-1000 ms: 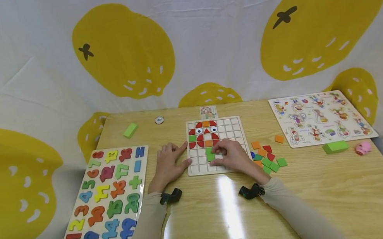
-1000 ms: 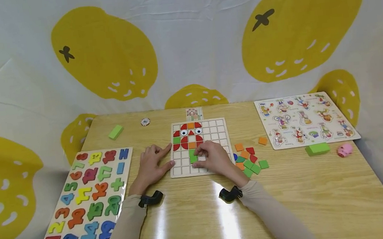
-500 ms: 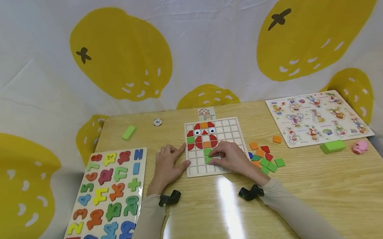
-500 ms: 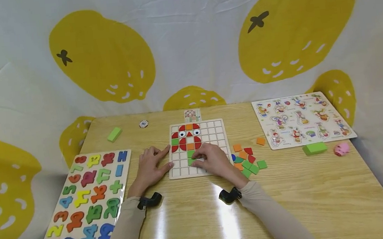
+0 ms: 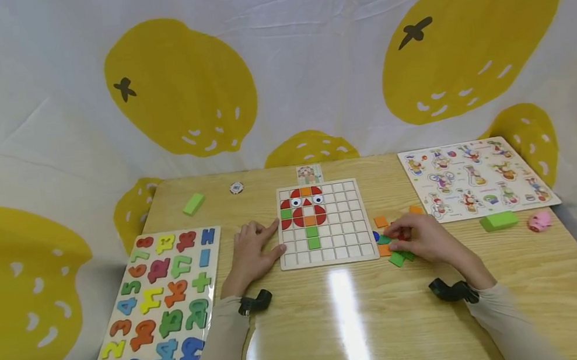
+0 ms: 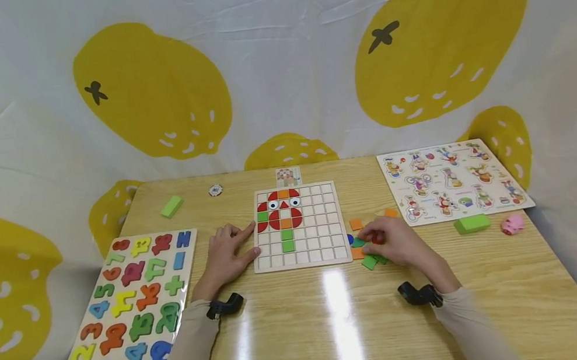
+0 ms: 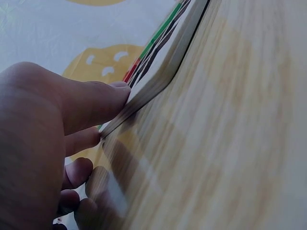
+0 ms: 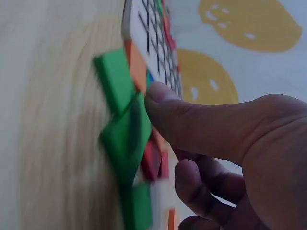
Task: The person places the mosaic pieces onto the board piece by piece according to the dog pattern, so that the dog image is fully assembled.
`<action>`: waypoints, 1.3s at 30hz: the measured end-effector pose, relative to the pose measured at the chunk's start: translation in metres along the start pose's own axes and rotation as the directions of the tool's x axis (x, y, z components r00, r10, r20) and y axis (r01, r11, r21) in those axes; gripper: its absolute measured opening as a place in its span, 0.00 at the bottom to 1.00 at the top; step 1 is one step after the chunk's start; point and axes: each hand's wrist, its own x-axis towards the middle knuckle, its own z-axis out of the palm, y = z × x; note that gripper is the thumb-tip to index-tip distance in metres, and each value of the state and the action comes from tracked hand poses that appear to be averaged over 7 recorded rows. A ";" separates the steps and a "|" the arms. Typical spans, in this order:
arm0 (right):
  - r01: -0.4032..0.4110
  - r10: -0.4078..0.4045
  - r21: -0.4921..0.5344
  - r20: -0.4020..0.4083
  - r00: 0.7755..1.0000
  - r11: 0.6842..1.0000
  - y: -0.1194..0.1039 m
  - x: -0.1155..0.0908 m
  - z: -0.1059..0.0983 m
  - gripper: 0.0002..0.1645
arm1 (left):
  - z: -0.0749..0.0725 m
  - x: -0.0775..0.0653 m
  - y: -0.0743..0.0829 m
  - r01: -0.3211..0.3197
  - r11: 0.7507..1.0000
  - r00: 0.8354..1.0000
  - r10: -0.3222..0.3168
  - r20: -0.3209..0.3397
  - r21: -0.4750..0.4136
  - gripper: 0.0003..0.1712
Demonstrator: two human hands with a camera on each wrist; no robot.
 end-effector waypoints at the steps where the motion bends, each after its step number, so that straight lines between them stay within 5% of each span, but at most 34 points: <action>1: -0.004 0.004 -0.012 0.012 1.000 1.000 0.005 -0.006 -0.004 0.14 | 0.000 0.000 0.000 0.000 1.000 1.000 0.000 0.000 0.002 0.39; 9: -0.008 0.009 -0.090 0.015 1.000 0.996 0.015 -0.022 -0.009 0.13 | -0.001 0.000 0.002 0.002 1.000 1.000 -0.001 0.008 -0.008 0.38; 19: -0.075 0.088 -0.125 0.107 0.990 0.989 -0.003 -0.019 -0.014 0.11 | -0.001 -0.001 0.001 0.003 1.000 1.000 -0.003 0.005 -0.011 0.38; 27: -0.072 0.081 -0.078 0.114 0.990 0.994 -0.001 -0.018 -0.009 0.16 | -0.001 0.001 0.001 -0.003 1.000 1.000 0.003 0.004 -0.001 0.39; 35: -0.107 0.111 -0.081 0.042 0.993 0.991 -0.003 -0.014 -0.007 0.14 | -0.003 0.000 0.002 0.005 1.000 1.000 -0.005 0.004 -0.015 0.38; 39: -0.051 0.053 0.055 -0.040 0.998 0.997 -0.013 -0.003 -0.004 0.10 | -0.003 0.000 0.003 0.009 1.000 1.000 -0.009 0.012 -0.017 0.39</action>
